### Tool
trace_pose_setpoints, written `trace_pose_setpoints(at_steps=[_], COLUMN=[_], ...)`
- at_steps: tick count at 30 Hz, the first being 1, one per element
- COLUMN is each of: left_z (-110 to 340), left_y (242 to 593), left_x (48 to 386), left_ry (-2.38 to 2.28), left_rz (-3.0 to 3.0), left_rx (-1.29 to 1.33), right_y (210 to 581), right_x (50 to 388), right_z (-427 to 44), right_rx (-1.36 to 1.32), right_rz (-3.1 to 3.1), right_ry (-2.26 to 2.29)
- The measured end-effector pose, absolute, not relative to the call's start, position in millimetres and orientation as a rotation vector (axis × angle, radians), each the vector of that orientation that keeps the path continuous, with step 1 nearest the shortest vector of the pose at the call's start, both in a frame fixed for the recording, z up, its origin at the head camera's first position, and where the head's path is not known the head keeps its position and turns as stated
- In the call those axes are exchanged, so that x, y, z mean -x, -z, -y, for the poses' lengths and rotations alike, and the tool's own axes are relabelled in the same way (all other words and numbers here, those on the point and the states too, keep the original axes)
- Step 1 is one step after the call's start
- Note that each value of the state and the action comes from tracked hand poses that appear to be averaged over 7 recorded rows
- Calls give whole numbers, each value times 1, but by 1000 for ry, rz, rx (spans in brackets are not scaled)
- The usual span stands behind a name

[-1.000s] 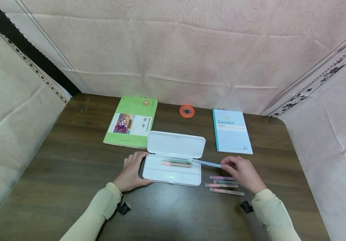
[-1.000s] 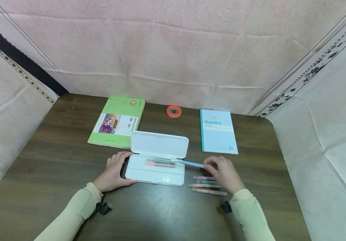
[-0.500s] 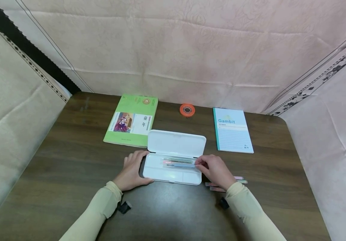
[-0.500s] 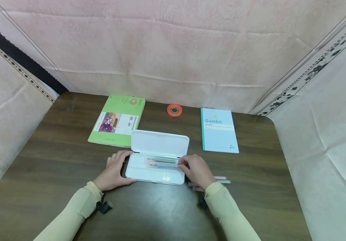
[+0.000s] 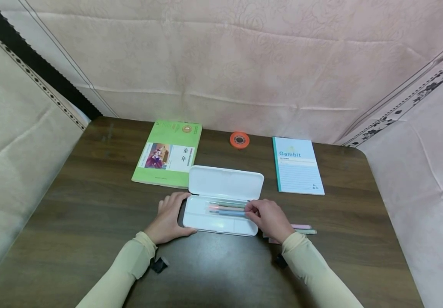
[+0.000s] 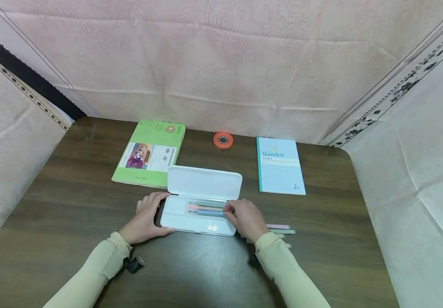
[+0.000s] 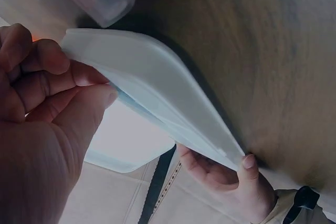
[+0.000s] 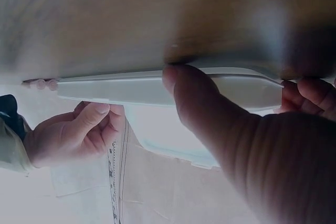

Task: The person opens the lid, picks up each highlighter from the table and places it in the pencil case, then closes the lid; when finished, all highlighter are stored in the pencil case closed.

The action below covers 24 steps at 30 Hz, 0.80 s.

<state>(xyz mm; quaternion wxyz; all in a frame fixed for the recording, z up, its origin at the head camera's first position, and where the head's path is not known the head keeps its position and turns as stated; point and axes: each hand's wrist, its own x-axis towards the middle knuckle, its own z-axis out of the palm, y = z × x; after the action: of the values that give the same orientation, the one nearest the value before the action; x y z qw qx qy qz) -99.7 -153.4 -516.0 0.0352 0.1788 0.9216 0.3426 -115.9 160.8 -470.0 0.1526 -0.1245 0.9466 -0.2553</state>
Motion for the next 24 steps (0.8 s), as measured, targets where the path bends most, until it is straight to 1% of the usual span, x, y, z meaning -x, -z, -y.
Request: trace_pose_setpoints(at_steps=[8, 13, 18, 24], left_z=[153, 153, 153, 153], left_y=[516, 517, 517, 516], left_x=[98, 97, 98, 99], left_ry=[-1060, -1051, -1051, -1052], left_rz=[-2832, -2828, -2838, -2831], left_rx=[-552, -543, -547, -545], right_y=[470, 467, 457, 445], right_x=[114, 109, 108, 106], right_z=[-161, -168, -187, -223], right_rx=[301, 315, 334, 296], right_rz=[-2709, -2702, -2726, -2818], right_ry=[774, 867, 936, 942])
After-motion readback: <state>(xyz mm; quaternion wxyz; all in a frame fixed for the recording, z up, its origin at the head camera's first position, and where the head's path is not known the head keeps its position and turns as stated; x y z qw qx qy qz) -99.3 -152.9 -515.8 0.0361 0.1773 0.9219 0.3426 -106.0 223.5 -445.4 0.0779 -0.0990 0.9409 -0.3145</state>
